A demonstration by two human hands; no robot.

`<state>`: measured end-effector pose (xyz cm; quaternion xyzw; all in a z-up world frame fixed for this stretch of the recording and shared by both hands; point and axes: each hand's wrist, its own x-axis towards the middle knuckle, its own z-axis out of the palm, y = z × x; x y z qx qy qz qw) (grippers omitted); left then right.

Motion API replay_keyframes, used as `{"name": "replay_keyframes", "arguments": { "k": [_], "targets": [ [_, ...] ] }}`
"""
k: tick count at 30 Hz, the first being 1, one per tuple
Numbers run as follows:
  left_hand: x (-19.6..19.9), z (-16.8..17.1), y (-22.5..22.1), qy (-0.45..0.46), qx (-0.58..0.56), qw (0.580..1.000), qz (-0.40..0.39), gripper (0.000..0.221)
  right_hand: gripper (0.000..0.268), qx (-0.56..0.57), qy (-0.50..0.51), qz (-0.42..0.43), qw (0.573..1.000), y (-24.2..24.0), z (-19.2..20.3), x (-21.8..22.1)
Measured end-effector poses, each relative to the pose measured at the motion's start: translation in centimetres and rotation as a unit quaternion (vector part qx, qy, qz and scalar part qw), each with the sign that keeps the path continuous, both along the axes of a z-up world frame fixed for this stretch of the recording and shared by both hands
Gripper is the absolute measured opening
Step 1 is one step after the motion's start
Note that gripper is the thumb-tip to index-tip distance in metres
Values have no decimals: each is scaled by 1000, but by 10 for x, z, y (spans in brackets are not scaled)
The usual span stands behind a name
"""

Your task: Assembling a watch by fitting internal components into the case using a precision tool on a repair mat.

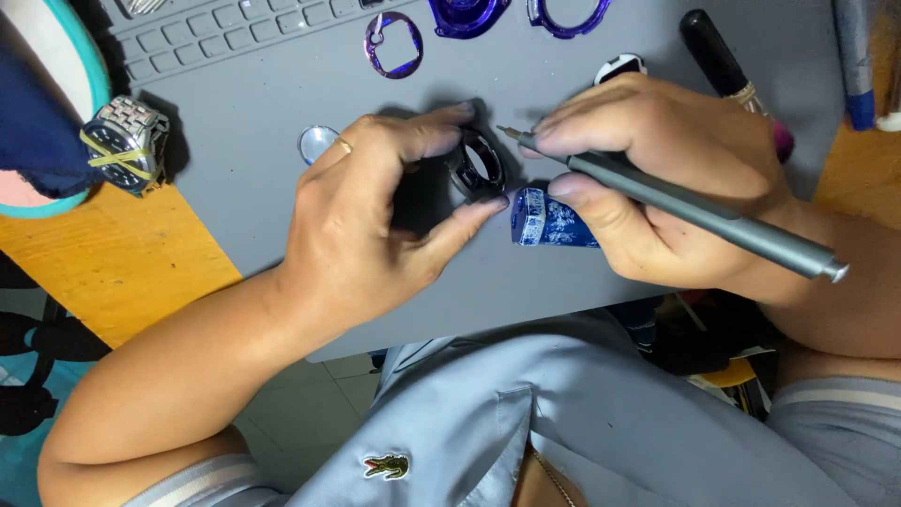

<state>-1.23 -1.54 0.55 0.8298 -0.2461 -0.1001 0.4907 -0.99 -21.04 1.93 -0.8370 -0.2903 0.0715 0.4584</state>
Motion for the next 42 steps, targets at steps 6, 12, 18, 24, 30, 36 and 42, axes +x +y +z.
{"name": "replay_keyframes", "arguments": {
  "k": [6, 12, 18, 24, 30, 36, 42],
  "targets": [
    [2, -2, 2, -32, 33, 999, -6, 33, 16, -68, 60, -43, 995, 1, -2, -7],
    [3, -5, 4, -24, 44, 999, 2, 32, 17, -41, 93, -38, 994, 4, -8, -4],
    [4, -6, 3, -34, 43, 999, 2, 31, 18, -2, 62, -27, 998, 9, -12, -3],
    [3, -6, 3, -42, 45, 998, 4, 31, 14, -10, 42, -36, 998, 9, -14, -6],
    [3, -6, 2, -60, 46, 997, 4, 30, 18, -35, 33, -19, 999, 6, -15, -8],
    [2, -7, 2, -84, 56, 995, 3, 28, 11, -4, -27, 37, 999, 9, -10, -1],
    [3, -7, 1, -100, 56, 993, -4, 27, 13, 0, -34, 70, 997, 12, -7, -1]
  ]
}}
